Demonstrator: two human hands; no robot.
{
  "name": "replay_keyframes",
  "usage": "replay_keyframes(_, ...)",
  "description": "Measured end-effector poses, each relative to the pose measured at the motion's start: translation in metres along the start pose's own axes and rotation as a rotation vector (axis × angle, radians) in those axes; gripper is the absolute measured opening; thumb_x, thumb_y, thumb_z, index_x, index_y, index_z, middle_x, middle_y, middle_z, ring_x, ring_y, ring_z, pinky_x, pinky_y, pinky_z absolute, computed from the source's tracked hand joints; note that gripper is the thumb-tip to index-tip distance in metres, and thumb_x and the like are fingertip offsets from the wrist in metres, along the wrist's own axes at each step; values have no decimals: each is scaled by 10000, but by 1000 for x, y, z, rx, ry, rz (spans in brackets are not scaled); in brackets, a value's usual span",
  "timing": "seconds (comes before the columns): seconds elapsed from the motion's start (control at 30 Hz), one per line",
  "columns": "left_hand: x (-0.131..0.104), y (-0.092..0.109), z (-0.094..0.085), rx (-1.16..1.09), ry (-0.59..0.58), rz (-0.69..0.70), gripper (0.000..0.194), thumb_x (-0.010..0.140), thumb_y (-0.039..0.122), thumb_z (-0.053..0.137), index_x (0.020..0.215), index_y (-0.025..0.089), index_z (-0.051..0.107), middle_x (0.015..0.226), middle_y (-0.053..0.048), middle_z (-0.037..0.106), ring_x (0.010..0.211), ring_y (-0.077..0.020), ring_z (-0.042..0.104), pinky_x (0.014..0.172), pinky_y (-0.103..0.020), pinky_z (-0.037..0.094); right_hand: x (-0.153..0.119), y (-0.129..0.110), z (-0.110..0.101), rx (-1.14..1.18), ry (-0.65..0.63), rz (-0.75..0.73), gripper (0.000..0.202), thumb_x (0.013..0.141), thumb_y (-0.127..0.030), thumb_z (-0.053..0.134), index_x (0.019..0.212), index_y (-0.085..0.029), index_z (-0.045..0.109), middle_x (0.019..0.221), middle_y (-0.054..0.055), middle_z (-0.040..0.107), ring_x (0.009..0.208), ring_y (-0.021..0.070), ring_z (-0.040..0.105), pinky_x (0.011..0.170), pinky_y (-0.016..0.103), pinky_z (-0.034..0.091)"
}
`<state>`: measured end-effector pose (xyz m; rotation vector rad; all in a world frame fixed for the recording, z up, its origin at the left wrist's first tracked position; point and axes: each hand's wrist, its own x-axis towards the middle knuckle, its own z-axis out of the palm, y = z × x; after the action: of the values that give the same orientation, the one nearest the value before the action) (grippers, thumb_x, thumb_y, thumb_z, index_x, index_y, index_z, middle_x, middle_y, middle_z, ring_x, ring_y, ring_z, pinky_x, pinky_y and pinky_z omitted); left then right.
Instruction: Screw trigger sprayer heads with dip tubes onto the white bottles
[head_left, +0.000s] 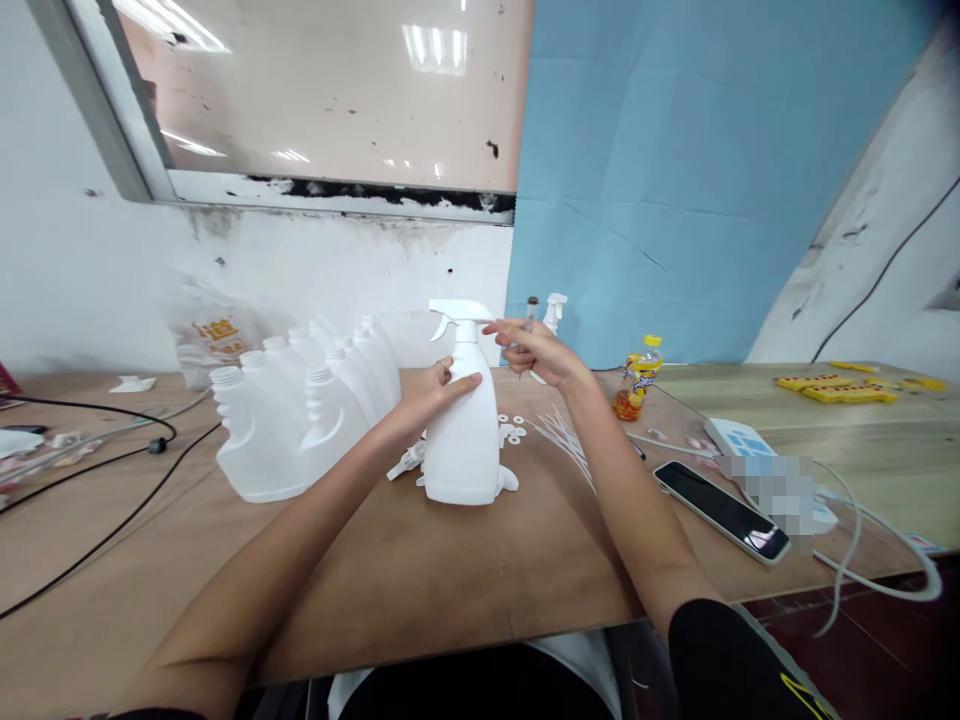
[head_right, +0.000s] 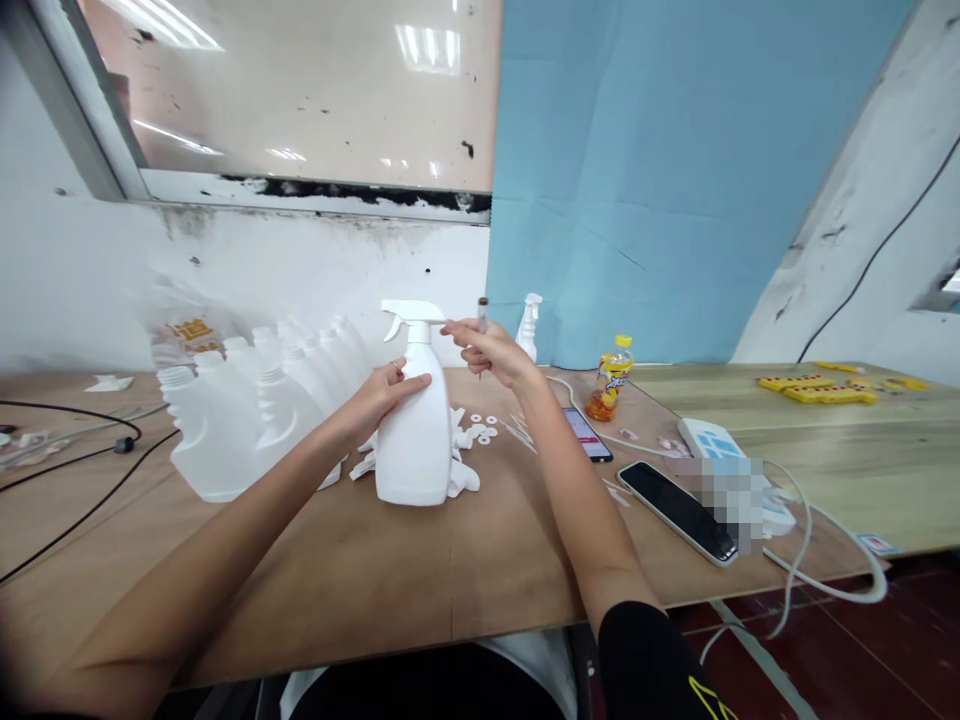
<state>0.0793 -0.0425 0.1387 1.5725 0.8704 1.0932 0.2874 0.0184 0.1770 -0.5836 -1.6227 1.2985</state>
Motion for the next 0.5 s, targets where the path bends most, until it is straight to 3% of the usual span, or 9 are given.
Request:
replay_keyframes(0.07,-4,1,6,41,-3,-11,618,784,530,736,1252,175,543,1126,-136,683,947,-295,683,802,-415,543,0,4,17,-43,16,35,363,738,-472,829,803,-175,632,598,-65,408,433,38,205,400,219,148)
replay_keyframes(0.17,-7,0,11,61,-39,-10,624,794,552,726,1251,169,541,1104,-136,682,933,-289,678,788,-400,534,3,11,39,-83,144,44,414,678,-487,861,731,-174,596,597,-32,475,475,76,375,418,233,264)
replay_keyframes(0.27,-5,-2,9,1,-101,-28,590,799,553,722,1211,166,553,1007,-114,690,856,-265,678,741,-377,526,9,22,45,-68,225,13,404,658,-470,868,764,-168,621,650,-5,558,551,115,497,459,243,350)
replay_keyframes(0.4,-2,-2,3,-140,-187,-63,472,757,491,781,1030,159,585,867,-67,669,744,-214,654,680,-331,501,17,36,34,56,119,-14,383,671,-481,858,782,-166,672,625,-21,568,521,98,456,453,236,365)
replay_keyframes(0.5,0,0,1,-188,-198,-76,419,757,454,788,965,155,580,821,-49,656,712,-194,640,686,-329,495,20,40,24,190,37,-29,352,695,-478,835,834,-181,707,698,5,641,618,136,544,544,251,463)
